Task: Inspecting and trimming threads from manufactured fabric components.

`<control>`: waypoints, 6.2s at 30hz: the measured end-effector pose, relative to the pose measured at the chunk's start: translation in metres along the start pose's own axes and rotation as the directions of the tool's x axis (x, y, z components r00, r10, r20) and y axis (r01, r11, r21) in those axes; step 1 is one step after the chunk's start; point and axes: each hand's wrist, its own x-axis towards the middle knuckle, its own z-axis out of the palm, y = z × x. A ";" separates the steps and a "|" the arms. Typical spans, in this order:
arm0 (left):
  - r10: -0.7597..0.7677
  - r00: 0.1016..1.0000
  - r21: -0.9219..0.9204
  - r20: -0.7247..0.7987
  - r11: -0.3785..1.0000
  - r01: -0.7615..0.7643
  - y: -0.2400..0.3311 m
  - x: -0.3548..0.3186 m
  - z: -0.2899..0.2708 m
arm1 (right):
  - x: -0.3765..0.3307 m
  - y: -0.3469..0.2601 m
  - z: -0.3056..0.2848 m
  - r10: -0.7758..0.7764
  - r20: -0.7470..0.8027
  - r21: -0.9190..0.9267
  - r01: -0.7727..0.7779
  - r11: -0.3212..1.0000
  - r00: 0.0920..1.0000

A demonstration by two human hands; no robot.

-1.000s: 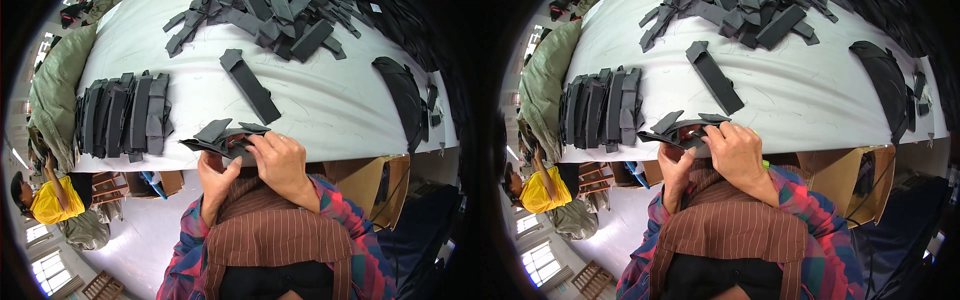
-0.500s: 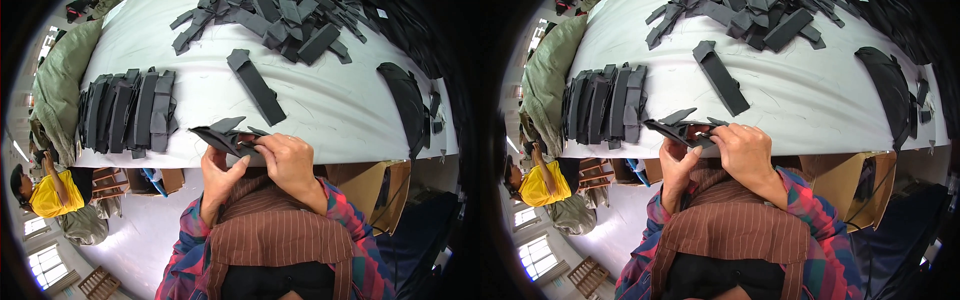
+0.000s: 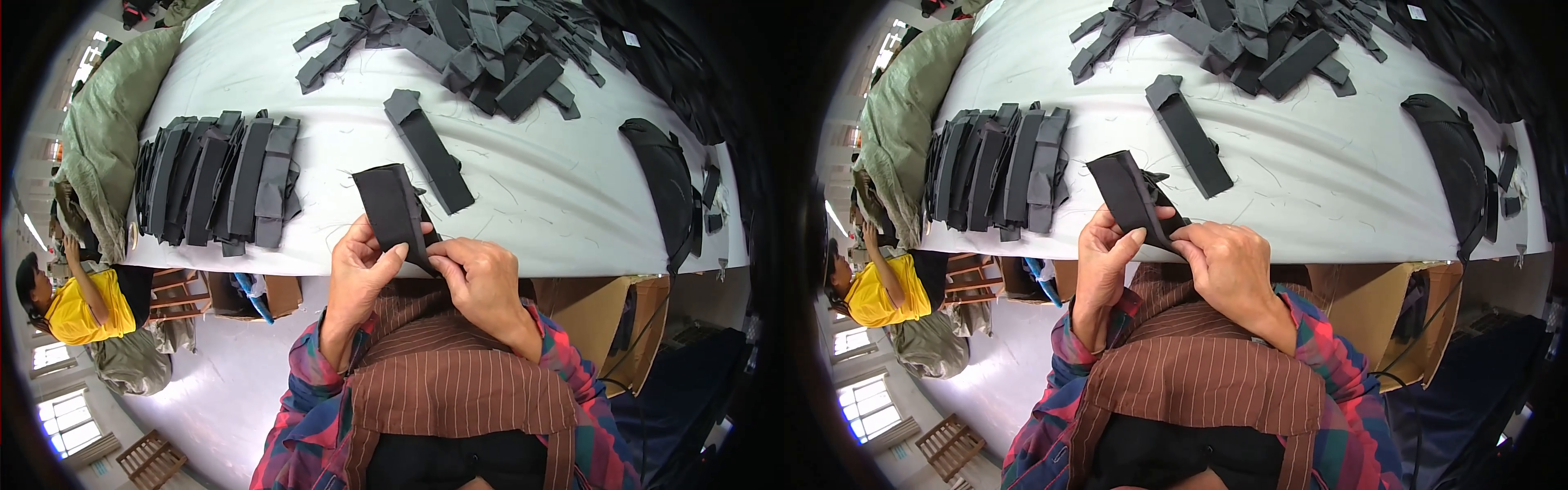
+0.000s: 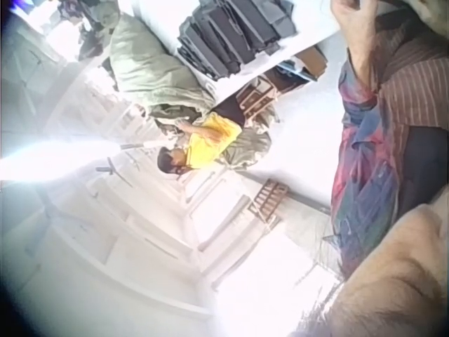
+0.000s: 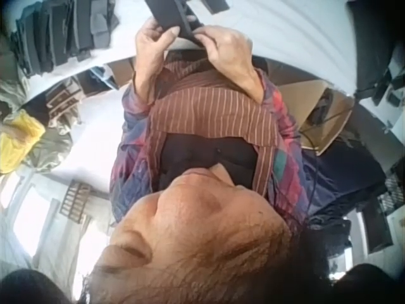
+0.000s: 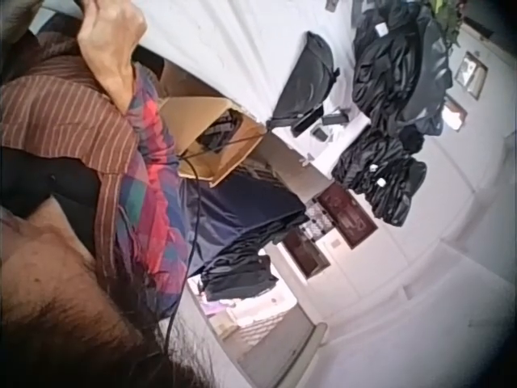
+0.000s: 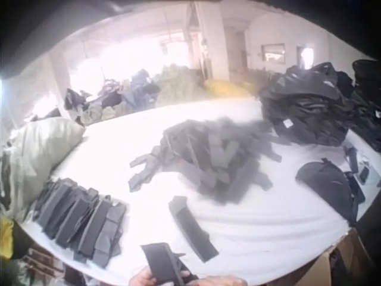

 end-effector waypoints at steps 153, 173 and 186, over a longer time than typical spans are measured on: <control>0.092 0.990 0.331 -0.109 0.942 -0.051 -0.027 -0.004 -0.015 | 0.018 0.003 -0.021 -0.266 0.191 0.157 0.238 0.958 0.945; -0.056 0.996 -0.158 -0.069 0.986 0.044 -0.029 -0.012 -0.010 | 0.013 0.008 -0.025 -0.062 0.192 0.321 -0.002 0.947 0.979; -0.169 0.985 -0.245 0.043 0.954 0.174 -0.034 -0.035 -0.008 | 0.004 0.006 -0.018 0.027 0.274 0.285 -0.107 0.953 0.961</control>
